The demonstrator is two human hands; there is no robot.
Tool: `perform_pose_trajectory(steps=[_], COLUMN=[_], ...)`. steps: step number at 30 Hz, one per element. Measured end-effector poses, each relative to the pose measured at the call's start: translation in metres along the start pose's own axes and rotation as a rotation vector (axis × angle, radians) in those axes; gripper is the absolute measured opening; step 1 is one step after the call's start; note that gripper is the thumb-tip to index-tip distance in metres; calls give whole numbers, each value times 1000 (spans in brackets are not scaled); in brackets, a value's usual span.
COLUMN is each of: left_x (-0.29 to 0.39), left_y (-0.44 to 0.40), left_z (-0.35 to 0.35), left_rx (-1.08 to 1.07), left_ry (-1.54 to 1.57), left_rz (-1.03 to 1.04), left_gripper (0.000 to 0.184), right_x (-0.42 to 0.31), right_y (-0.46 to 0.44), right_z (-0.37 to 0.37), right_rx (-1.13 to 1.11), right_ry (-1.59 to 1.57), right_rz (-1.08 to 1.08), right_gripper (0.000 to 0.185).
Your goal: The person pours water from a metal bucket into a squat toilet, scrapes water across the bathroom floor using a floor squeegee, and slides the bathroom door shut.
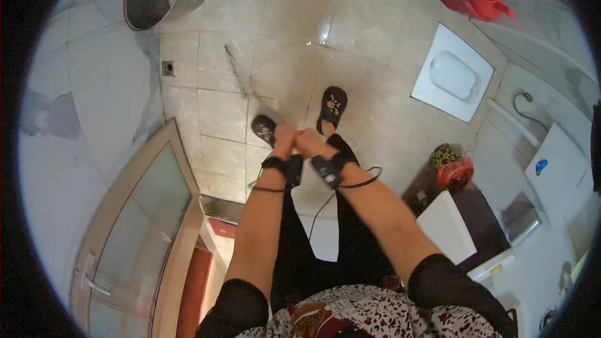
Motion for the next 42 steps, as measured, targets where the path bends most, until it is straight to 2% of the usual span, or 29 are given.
perform_pose_trajectory(steps=[2, 3, 4, 5, 6, 7, 10, 13, 14, 15, 17, 18, 19, 20, 22, 23, 24, 25, 27, 30, 32, 33, 34, 36, 39, 42], left_x=[57, 87, 136, 182, 215, 241, 282, 291, 283, 271, 244, 216, 193, 170, 128, 109, 101, 112, 140, 230, 305, 346, 383, 435, 477, 502], left_y=[-34, -51, -60, -68, -77, -85, -90, -78, -80, -54, -18, -19, -18, -21, -35, -44, -53, -64, -79, -63, -74, -79, -80, -90, -99, -96], left_z=[36, 77, 75, 53, 58, 61, 51, 73, 134, 83, 3, 39, 34, 28, 24, 34, 47, 53, 66, 94, 119, 124, 128, 144, 219, 228], left_rx=[-44, 121, 141, -18, 5, 29, 4, 82, 270, 227, 51, 215, 183, 128, -21, 99, 219, 85, -177, 5, 58, 62, 56, -201, 155, 154], left_ry=[13, 23, 41, 174, 229, 278, 442, 690, 510, 653, 637, 598, 484, 432, 381, 370, 359, 365, 382, 545, 307, 264, 221, -66, 87, 343], left_rz=[106, 67, -186, -126, -102, -74, 55, -198, 43, -132, -118, -139, -188, -231, -300, -251, -203, -246, -346, -40, 207, 156, 105, 372, 311, 113], left_gripper=[22, 22, 20, 19, 18, 17, 18, 21, 24, 21, 25, 33, 33, 31, 26, 23, 20, 22, 27, 16, 15, 14, 14, 19, 19, 19], right_x=[-29, -40, -34, -38, -42, -39, -57, -69, -72, -71, -70, -61, -72, -76, -52, -41, -24, -15, 7, 72, 97, 104, 110, 123, 157, 128], right_y=[36, 56, 72, 90, 101, 112, 138, 159, 164, 169, 168, 163, 149, 136, 96, 81, 69, 61, 68, 116, 160, 180, 199, 230, 270, 297], right_z=[-96, -136, -167, -199, -223, -247, -275, -263, -255, -241, -215, -198, -186, -173, -147, -140, -137, -144, -171, -228, -277, -311, -339, -388, -419, -436], right_rx=[-35, 28, 101, 163, 224, 198, 356, 403, 418, 436, 355, 229, 176, 108, 31, -16, -18, -12, 28, 93, 254, 240, 243, 261, 321, 507], right_ry=[-412, -552, -540, -523, -551, -556, -560, -580, -588, -661, -685, -942, -695, -781, -783, -852, -701, -546, -663, -909, -987, -935, -880, -760, -998, -1081], right_rz=[590, 761, 876, 857, 918, 932, 956, 882, 868, 836, 826, 793, 774, 696, 702, 708, 598, 490, 721, 804, 822, 828, 852, 907, 772, 847], right_gripper=[23, 21, 19, 24, 26, 27, 24, 26, 26, 18, 15, 17, 20, 24, 23, 22, 22, 21, 21, 21, 22, 22, 22, 23, 24, 22])
Point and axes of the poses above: each hand's wrist, its own y-axis away from the middle knuckle, its own z-axis out of the palm, x = y × z, the point moved 1 cm from there along -y, towards the middle knuckle, and after that the axes turned 10 degrees about x, right-handed, at the moved point
